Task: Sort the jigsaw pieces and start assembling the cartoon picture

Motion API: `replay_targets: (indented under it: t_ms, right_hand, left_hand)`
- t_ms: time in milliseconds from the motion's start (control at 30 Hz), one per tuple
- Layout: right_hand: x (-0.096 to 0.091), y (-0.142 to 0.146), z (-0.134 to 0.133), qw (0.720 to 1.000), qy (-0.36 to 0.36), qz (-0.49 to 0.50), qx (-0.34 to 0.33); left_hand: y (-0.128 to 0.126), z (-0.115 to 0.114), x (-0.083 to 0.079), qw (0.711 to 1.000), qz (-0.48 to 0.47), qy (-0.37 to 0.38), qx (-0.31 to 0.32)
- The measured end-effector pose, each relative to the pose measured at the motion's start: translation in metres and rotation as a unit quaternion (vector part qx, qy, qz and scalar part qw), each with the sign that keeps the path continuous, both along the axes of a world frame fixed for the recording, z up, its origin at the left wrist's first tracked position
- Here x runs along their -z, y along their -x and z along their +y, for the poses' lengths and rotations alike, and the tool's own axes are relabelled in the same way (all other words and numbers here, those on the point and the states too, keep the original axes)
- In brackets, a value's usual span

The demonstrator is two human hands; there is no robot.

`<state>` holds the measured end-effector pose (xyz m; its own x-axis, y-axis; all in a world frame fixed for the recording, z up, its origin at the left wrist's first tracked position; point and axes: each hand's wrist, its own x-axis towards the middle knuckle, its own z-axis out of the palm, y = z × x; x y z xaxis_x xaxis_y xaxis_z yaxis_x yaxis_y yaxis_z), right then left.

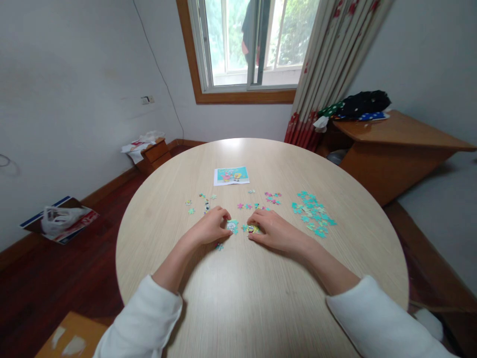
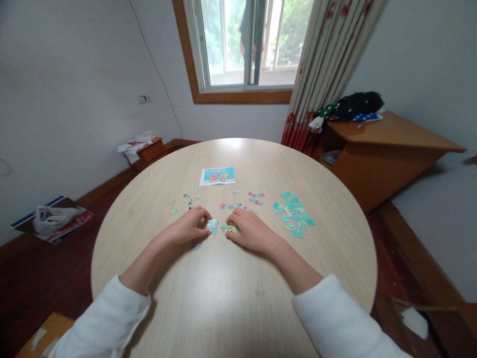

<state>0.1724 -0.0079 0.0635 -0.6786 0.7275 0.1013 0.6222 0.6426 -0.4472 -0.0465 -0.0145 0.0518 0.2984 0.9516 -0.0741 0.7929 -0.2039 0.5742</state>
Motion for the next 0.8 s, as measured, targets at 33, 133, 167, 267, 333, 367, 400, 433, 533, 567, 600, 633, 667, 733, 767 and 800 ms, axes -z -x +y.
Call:
replay_targets:
  t_ms: [33, 133, 167, 267, 333, 367, 400, 433, 533, 567, 600, 633, 667, 733, 767, 800]
  right_hand:
    - [0.001, 0.001, 0.0, 1.0, -0.004, 0.008, 0.003]
    - [0.008, 0.007, 0.002, 0.999, -0.028, 0.042, 0.017]
    - [0.011, 0.01, 0.003, 0.998, -0.039, 0.054, 0.023]
    - [0.02, 0.019, 0.005, 0.995, -0.065, 0.066, 0.038]
    - [0.023, 0.025, 0.005, 0.995, -0.073, 0.052, 0.04]
    - [0.025, 0.028, 0.005, 0.996, -0.074, 0.043, 0.039]
    - [0.025, 0.03, 0.005, 0.996, -0.072, 0.035, 0.038]
    - [0.025, 0.032, 0.005, 0.996, -0.07, 0.03, 0.038]
    - [0.024, 0.036, 0.006, 0.997, -0.061, 0.029, 0.048]
    - [0.024, 0.037, 0.007, 0.997, -0.058, 0.032, 0.051]
    - [0.024, 0.038, 0.007, 0.996, -0.055, 0.035, 0.054]
    - [0.024, 0.039, 0.008, 0.996, -0.053, 0.039, 0.058]
    - [0.025, 0.039, 0.009, 0.996, -0.051, 0.043, 0.061]
    - [0.026, 0.04, 0.009, 0.995, -0.051, 0.051, 0.068]
    - [0.026, 0.041, 0.009, 0.995, -0.052, 0.054, 0.071]
    - [0.027, 0.041, 0.01, 0.994, -0.052, 0.058, 0.073]
  left_hand:
    - [0.0, 0.0, 0.0, 1.0, -0.004, -0.001, 0.0]
    - [0.0, 0.0, 0.001, 1.0, -0.011, -0.005, -0.001]
    - [0.0, 0.0, 0.002, 1.0, -0.011, -0.006, -0.002]
    - [-0.001, 0.0, 0.002, 1.0, -0.013, -0.011, -0.001]
    - [-0.001, 0.0, 0.002, 1.0, -0.015, -0.013, 0.002]
    - [-0.001, 0.0, 0.003, 1.0, -0.017, -0.013, 0.003]
    - [-0.001, 0.0, 0.003, 1.0, -0.019, -0.01, 0.004]
    - [-0.001, 0.0, 0.003, 1.0, -0.022, -0.007, 0.005]
    - [-0.001, 0.001, 0.004, 0.999, -0.034, -0.006, 0.015]
    - [-0.001, 0.001, 0.004, 0.999, -0.039, -0.007, 0.018]
    - [-0.001, 0.001, 0.005, 0.999, -0.043, -0.008, 0.02]
    - [-0.001, 0.001, 0.005, 0.999, -0.047, -0.007, 0.021]
    - [-0.001, 0.001, 0.004, 0.999, -0.051, -0.004, 0.02]
    - [-0.001, 0.0, 0.004, 0.998, -0.06, 0.005, 0.018]
    - [-0.002, 0.0, 0.004, 0.998, -0.066, 0.01, 0.017]
    - [-0.002, 0.0, 0.004, 0.997, -0.073, 0.013, 0.016]
